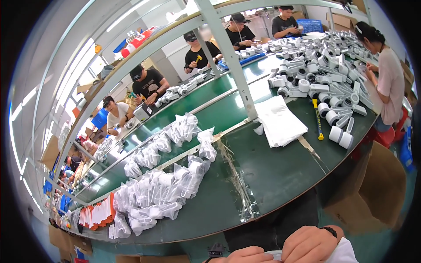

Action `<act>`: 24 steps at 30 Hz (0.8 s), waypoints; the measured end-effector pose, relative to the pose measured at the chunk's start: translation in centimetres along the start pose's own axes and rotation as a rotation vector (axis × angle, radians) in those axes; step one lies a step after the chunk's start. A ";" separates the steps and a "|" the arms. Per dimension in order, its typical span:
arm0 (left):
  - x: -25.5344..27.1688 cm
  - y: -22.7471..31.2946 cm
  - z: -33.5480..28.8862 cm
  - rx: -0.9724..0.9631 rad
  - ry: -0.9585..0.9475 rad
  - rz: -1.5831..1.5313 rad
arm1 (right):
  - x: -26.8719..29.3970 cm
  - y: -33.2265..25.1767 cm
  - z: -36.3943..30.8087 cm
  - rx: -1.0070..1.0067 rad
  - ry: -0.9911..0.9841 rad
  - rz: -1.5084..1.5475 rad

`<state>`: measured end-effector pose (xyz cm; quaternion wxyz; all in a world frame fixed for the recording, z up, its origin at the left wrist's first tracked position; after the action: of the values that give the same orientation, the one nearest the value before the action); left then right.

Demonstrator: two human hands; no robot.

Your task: Bagging and boxing electronic components on an assembly line.

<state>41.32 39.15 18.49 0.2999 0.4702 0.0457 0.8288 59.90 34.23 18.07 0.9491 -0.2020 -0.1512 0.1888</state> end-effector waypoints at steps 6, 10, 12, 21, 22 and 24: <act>0.6 0.0 0.3 -0.028 0.048 0.116 | 0.0 -0.3 0.4 -0.024 -0.005 -0.034; 1.4 -0.5 -0.5 -0.119 0.065 0.276 | -0.6 0.7 1.2 0.000 -0.053 0.052; 1.4 -1.1 -1.1 -0.235 0.056 0.389 | -0.7 1.6 1.4 -0.025 -0.060 0.069; 0.1 3.8 -6.1 0.068 0.387 0.258 | -4.4 5.6 3.5 -0.009 -0.291 0.317; 0.3 4.5 -6.6 0.093 0.385 0.287 | -5.0 6.1 3.8 -0.002 -0.317 0.340; 0.3 5.8 -8.2 0.139 0.317 0.316 | -6.3 7.1 4.3 0.011 -0.345 0.426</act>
<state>31.99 36.27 16.29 0.1222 0.3552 0.0751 0.9237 50.66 39.01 17.31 0.8493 -0.1888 -0.2637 0.4166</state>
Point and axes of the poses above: each hand's wrist, its own z-axis towards the middle knuckle, its own x-axis out of the back of the hand, y = z × x, the point moved 1 cm from there along z, towards the middle knuckle, and after that the axes turned 13 degrees about -y, right-handed, at the moved point
